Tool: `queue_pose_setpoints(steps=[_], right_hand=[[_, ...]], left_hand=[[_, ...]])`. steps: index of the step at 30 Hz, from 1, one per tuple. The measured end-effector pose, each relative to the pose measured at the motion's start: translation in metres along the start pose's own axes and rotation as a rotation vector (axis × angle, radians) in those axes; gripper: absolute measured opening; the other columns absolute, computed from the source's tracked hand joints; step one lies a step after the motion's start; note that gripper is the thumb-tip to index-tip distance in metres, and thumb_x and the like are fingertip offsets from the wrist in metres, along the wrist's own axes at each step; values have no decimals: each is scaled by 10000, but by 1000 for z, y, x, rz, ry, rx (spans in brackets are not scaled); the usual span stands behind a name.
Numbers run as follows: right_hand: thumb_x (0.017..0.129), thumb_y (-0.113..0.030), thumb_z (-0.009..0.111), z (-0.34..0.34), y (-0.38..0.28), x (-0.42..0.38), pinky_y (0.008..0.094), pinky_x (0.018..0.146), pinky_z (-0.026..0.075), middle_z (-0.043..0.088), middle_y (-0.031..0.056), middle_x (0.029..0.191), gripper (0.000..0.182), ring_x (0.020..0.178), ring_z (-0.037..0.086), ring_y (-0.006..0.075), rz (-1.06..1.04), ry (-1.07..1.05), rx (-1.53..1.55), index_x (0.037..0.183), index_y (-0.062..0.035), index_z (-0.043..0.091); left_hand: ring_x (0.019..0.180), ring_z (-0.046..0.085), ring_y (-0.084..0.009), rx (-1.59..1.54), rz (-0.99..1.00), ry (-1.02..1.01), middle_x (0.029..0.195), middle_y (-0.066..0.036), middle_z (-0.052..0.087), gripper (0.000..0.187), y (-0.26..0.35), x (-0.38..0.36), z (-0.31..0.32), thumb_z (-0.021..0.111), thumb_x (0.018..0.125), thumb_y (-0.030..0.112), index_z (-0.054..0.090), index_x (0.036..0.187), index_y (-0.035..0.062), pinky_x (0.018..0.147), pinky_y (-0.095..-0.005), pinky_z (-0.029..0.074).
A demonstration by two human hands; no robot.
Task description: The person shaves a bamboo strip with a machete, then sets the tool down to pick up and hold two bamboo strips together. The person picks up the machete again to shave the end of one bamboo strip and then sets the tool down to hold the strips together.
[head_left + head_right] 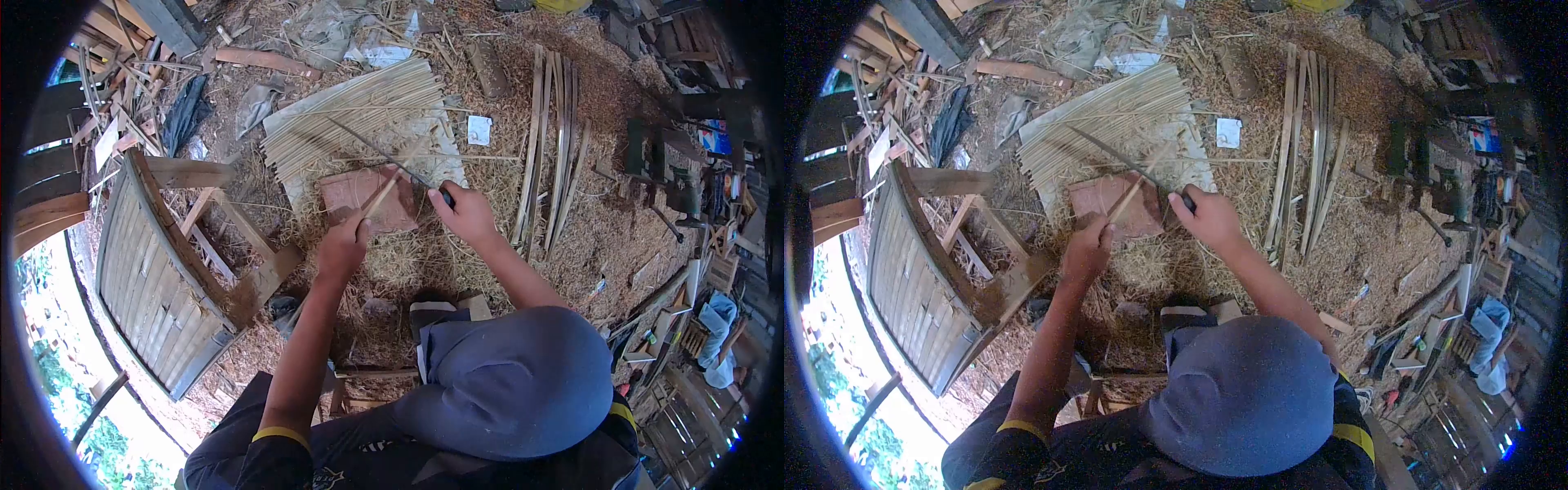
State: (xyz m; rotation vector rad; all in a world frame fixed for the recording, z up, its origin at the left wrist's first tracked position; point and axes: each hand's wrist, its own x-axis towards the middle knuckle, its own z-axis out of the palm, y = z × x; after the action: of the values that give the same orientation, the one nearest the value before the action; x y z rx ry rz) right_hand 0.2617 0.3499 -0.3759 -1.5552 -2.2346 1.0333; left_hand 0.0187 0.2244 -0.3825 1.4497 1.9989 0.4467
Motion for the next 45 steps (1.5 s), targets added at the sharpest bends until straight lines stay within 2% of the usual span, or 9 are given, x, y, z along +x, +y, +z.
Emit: queue_pose_setpoints(steps=[5, 14, 21, 26, 29, 32, 35, 40, 45], right_hand=[[978, -500, 561, 4, 1, 2, 501, 546, 523, 606, 171, 590, 435, 600, 656, 398, -53, -52, -112, 875, -83, 629], [969, -510, 572, 9, 6, 3, 494, 551, 536, 623, 164, 600, 435, 603, 665, 389, -90, -50, -134, 930, -85, 656], [963, -508, 576, -16, -36, -11, 488, 556, 544, 653, 175, 652, 441, 606, 670, 384, -235, 56, 25, 924, -76, 659], [976, -494, 552, 3, 6, 0, 514, 585, 547, 650, 200, 657, 457, 641, 673, 411, -11, -90, -193, 882, -59, 655], [982, -498, 543, 0, 7, 2, 521, 595, 544, 643, 212, 655, 464, 654, 669, 423, -20, -54, -245, 875, -61, 656], [982, -511, 543, 6, 14, -1, 519, 591, 534, 637, 212, 649, 476, 644, 659, 428, 31, -73, -88, 872, -61, 657], [980, -519, 550, 10, 21, -3, 516, 584, 522, 627, 211, 642, 485, 631, 649, 427, 114, -106, 81, 855, -61, 647], [977, -521, 558, -2, 8, -6, 513, 578, 515, 620, 203, 634, 492, 631, 650, 416, 131, -46, 17, 818, -59, 619], [971, -524, 565, -2, -4, -7, 504, 543, 511, 619, 177, 614, 470, 603, 650, 403, -32, -11, -85, 847, -73, 608]], left_hand=[[822, 657, -483, 46, -148, -76, 881, -243, 691, 296, 11, 1, -5, 469, 1034, 336, 640, 1115, 107, 731, -577, 504], [786, 657, -475, 107, -76, -63, 827, -256, 682, 361, -5, 4, 3, 466, 1032, 344, 688, 1004, 61, 722, -590, 511], [737, 657, -465, 137, -26, 16, 777, -244, 673, 340, 2, 4, 2, 495, 1025, 345, 673, 951, 65, 689, -593, 512], [655, 652, -443, 197, 29, 43, 715, -227, 660, 297, -4, 5, 8, 524, 1018, 315, 680, 923, 81, 613, -567, 518], [780, 647, -477, 203, 60, -10, 806, -256, 669, 338, -2, 7, 2, 471, 1038, 295, 660, 973, 22, 717, -594, 507], [777, 653, -468, 214, 85, 20, 816, -240, 680, 296, -8, 7, 5, 503, 1024, 278, 668, 998, 34, 714, -576, 519], [657, 666, -396, 192, 224, 201, 712, -185, 668, 275, -16, 9, 10, 537, 1011, 316, 685, 941, 96, 597, -535, 525], [716, 668, -418, 182, 89, 55, 768, -197, 681, 267, -9, 9, 3, 529, 1006, 342, 680, 1036, 125, 646, -553, 523], [799, 656, -462, 91, 7, 10, 841, -237, 680, 289, 1, 8, -4, 524, 1005, 337, 661, 1111, 106, 709, -568, 512]])
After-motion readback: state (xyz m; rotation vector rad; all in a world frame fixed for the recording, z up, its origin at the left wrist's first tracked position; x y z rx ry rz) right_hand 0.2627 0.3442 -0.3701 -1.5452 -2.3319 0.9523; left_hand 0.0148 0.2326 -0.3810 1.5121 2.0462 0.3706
